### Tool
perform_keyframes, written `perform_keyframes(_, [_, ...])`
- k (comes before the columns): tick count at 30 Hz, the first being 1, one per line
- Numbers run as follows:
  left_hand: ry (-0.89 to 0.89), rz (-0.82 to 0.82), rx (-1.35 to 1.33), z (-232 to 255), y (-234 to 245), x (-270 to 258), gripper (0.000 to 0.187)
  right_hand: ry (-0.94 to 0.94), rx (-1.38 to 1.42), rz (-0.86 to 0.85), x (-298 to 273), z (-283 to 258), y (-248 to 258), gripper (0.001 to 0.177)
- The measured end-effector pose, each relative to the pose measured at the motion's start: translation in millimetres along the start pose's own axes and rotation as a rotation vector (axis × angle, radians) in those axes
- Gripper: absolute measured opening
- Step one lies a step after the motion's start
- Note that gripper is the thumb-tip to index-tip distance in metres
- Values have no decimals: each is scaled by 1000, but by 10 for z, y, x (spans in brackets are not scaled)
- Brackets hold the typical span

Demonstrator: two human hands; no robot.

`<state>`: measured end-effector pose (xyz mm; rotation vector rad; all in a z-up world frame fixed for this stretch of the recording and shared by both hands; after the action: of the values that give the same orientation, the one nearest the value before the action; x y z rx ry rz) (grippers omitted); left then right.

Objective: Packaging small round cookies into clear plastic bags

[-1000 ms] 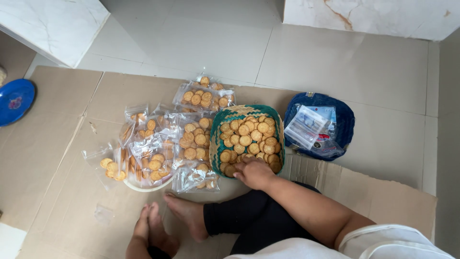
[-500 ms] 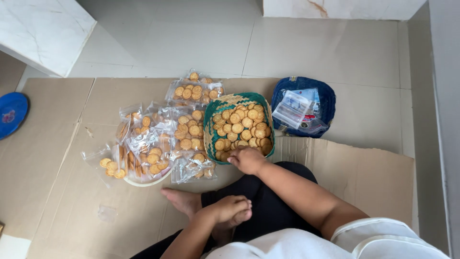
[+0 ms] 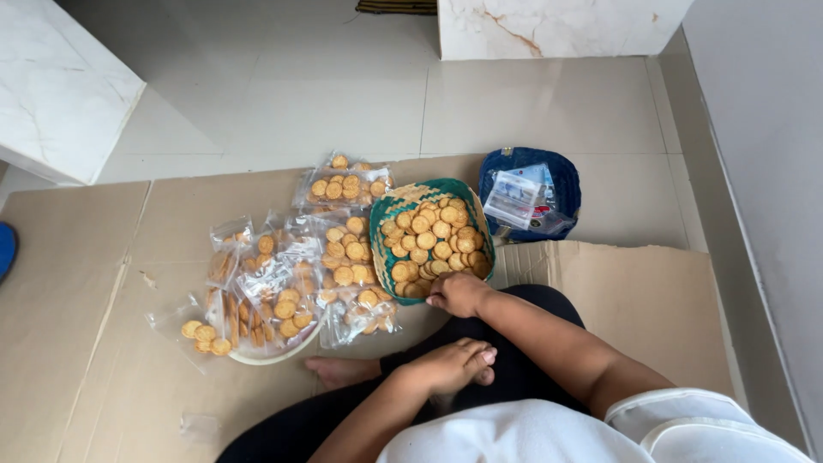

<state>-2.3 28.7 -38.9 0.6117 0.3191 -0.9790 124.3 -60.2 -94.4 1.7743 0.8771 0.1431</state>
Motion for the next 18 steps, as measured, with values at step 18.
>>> perform_keyframes(18, [-195,35,62,-575,352,39,70,-652,257,895,36,1823,100,25])
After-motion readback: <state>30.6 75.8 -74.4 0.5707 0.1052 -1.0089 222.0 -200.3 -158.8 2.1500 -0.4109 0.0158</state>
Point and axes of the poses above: each hand's wrist, its own x-axis towards the middle knuckle, its own y-axis out of the back of the hand, z = x × y, the point moved 2 cm from there along x, towards the middle knuckle, and after that the axes turned 5 degrees about -x, right-handed, at the moved point
